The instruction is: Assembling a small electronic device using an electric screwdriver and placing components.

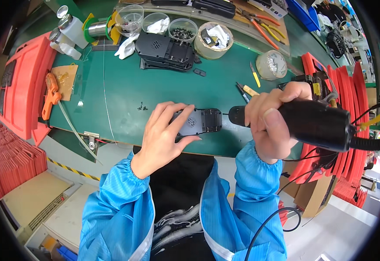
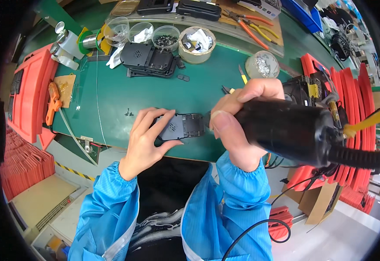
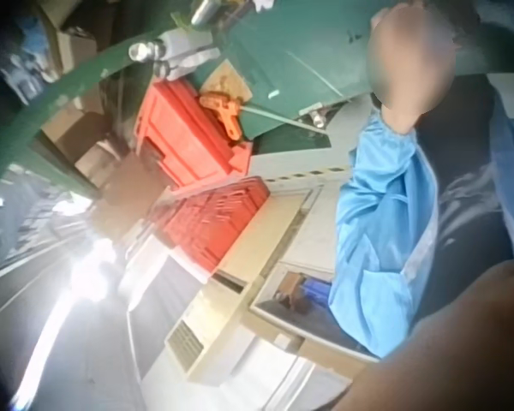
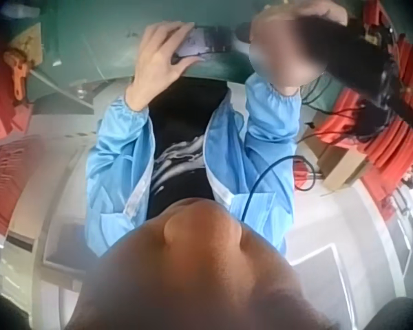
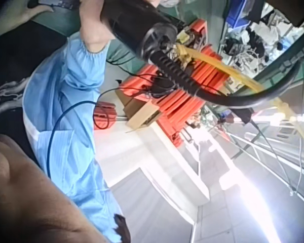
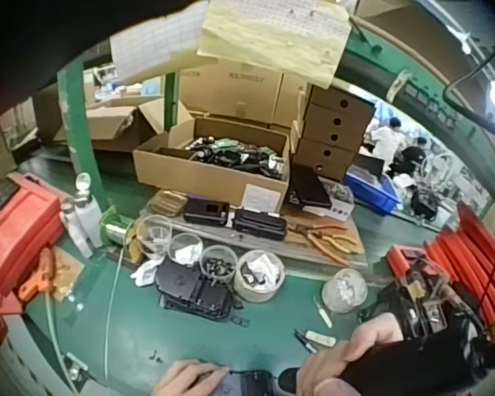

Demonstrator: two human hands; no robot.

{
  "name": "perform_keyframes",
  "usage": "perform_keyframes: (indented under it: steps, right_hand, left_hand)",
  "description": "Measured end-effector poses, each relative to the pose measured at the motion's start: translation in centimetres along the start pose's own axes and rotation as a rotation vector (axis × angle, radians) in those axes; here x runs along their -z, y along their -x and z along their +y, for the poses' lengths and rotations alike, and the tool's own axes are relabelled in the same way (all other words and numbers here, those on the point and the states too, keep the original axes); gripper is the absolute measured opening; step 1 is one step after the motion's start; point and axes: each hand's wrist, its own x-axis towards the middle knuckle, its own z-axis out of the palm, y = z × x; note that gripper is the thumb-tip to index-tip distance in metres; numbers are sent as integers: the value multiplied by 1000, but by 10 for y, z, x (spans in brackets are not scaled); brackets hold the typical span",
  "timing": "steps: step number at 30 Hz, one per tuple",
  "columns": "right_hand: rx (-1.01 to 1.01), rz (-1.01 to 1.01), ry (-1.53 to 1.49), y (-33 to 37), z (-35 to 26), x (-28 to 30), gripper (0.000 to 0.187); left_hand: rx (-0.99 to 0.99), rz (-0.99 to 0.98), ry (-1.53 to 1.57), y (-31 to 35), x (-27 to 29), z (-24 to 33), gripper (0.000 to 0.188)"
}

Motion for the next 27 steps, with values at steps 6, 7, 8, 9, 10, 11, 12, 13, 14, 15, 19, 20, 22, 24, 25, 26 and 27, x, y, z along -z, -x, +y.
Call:
perform_keyframes:
  steps: [6,7,8,9,10,11,12,13,14,15,19,20,22,24,25,26,27]
  right_hand:
    - [-77,8,26,0,8,2,38]
    - [-78,7,24,0,10,2,38]
    - [-80,8,28,0,12,3,37]
    - [-81,10,32,0,13,3,36]
    - [-82,12,36,0,15,3,36]
    - [-83,11,34,1,16,2,36]
    - [-77,17,35,1,17,0,35]
    - [-72,23,36,2,17,-1,35]
    - [-67,30,36,3,18,-2,35]
    - [-68,29,33,4,19,-2,35]
    - [-48,26,167,5,23,-2,34]
    - [-42,30,171,6,24,-2,34]
    - [-30,36,174,7,25,-3,34]
    - [-69,-8,107,9,24,3,38]
    - [-106,-44,58,9,23,7,42]
    - [-142,-81,8,8,22,8,47]
    - [-138,-87,-8,7,20,7,47]
  left_hand:
    - [2,1,1,0,0,1,74]
    - [0,3,3,0,0,1,74]
    - [2,3,2,0,0,1,74]
    - [3,4,2,0,-1,2,74]
    - [3,4,2,0,-1,1,74]
    - [3,3,2,-1,-1,1,74]
    - [4,3,0,-1,0,0,74]
    - [-2,2,-4,-1,0,0,73]
    - [-9,0,-9,-1,0,0,72]
    - [-16,-2,-14,0,0,-1,71]
    - [-14,5,-15,2,0,-1,69]
    - [-13,7,-23,2,1,0,69]
    - [-6,15,-5,1,1,1,72]
    - [8,28,-18,3,1,2,73]
    - [-2,22,-4,3,0,1,74]
    - [-10,15,9,3,-1,0,74]
    - [-19,9,23,2,-1,0,74]
